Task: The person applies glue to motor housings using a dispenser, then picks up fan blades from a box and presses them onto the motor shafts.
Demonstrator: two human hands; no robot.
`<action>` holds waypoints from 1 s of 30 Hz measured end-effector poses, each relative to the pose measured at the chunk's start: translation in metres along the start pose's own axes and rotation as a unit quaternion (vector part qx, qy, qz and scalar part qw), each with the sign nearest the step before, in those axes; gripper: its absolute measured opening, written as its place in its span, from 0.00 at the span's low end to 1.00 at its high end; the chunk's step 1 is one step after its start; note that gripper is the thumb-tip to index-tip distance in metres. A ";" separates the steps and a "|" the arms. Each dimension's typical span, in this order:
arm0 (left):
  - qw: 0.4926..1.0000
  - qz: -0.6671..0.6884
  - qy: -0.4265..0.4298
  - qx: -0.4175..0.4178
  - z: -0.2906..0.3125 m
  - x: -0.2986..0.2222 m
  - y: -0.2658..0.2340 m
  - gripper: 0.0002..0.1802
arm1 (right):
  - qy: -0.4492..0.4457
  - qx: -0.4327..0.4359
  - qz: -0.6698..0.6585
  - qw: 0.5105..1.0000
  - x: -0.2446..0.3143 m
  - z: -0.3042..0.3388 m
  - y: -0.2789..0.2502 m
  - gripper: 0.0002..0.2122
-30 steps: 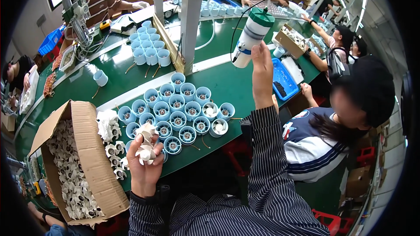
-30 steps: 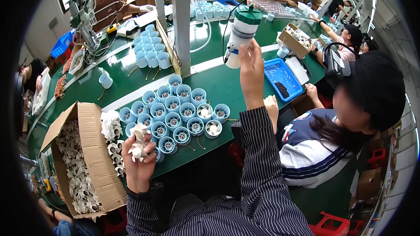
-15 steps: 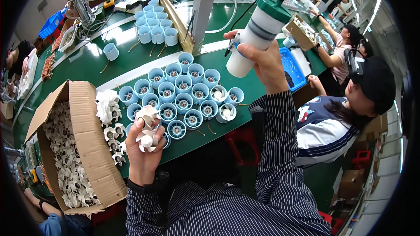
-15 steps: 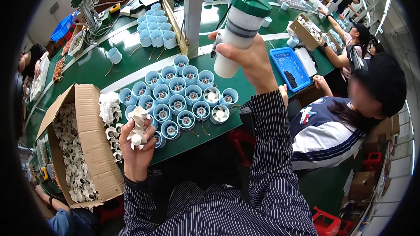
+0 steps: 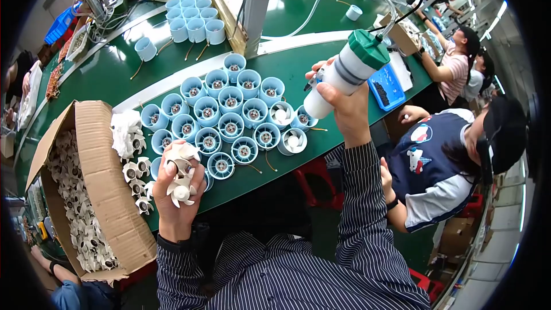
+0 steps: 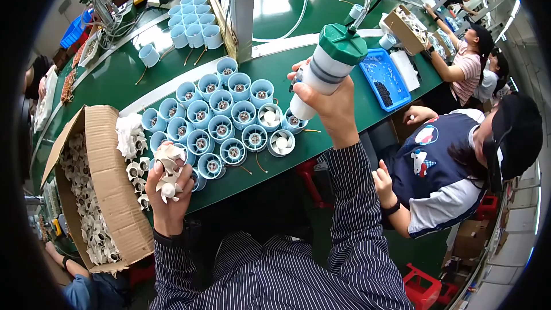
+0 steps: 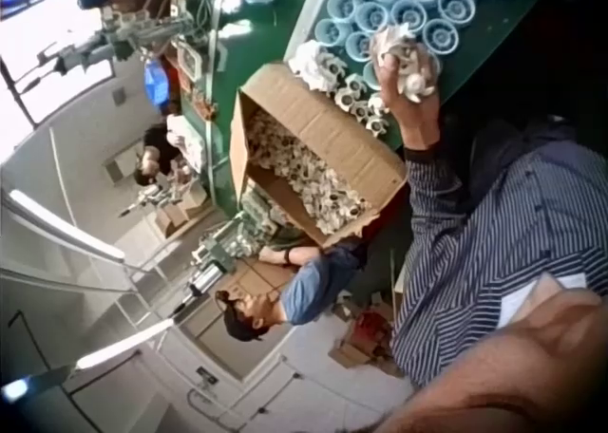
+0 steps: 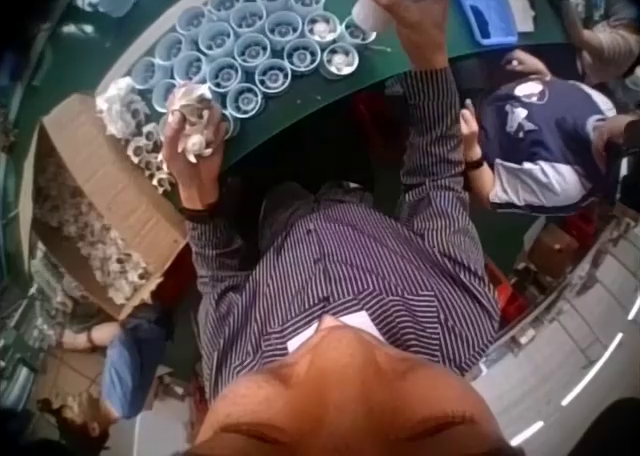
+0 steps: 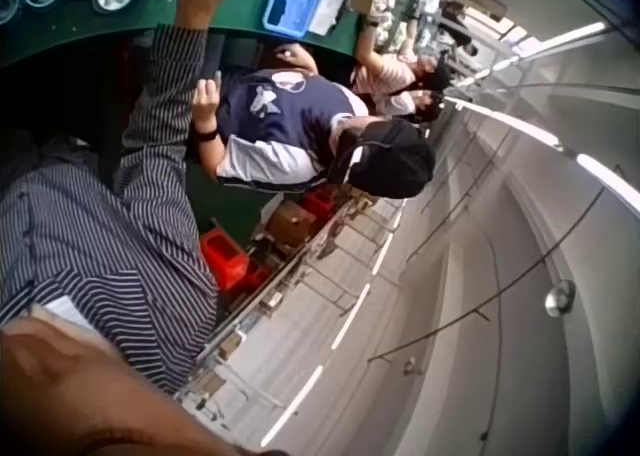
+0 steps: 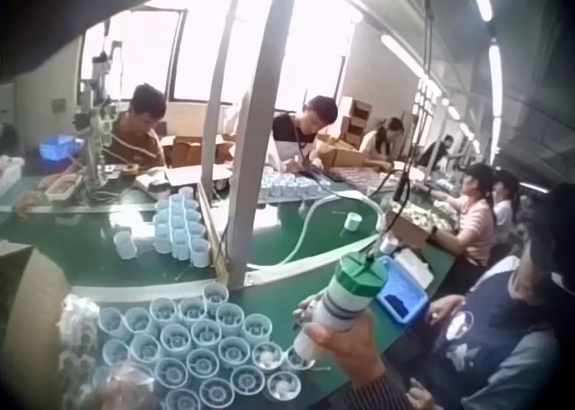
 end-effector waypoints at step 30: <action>1.000 -0.017 0.004 -0.023 0.001 -0.001 0.002 0.31 | -0.021 -0.016 0.015 1.000 0.005 0.003 0.000 0.25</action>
Point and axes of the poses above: each hand's wrist, its own z-axis away from the middle knuckle, its own y-axis out of the palm, x = y × z, the point moved 7 cm from there along -z, towards the middle knuckle, and after that the axes turned 6 degrees about y, right-handed, at the moved point
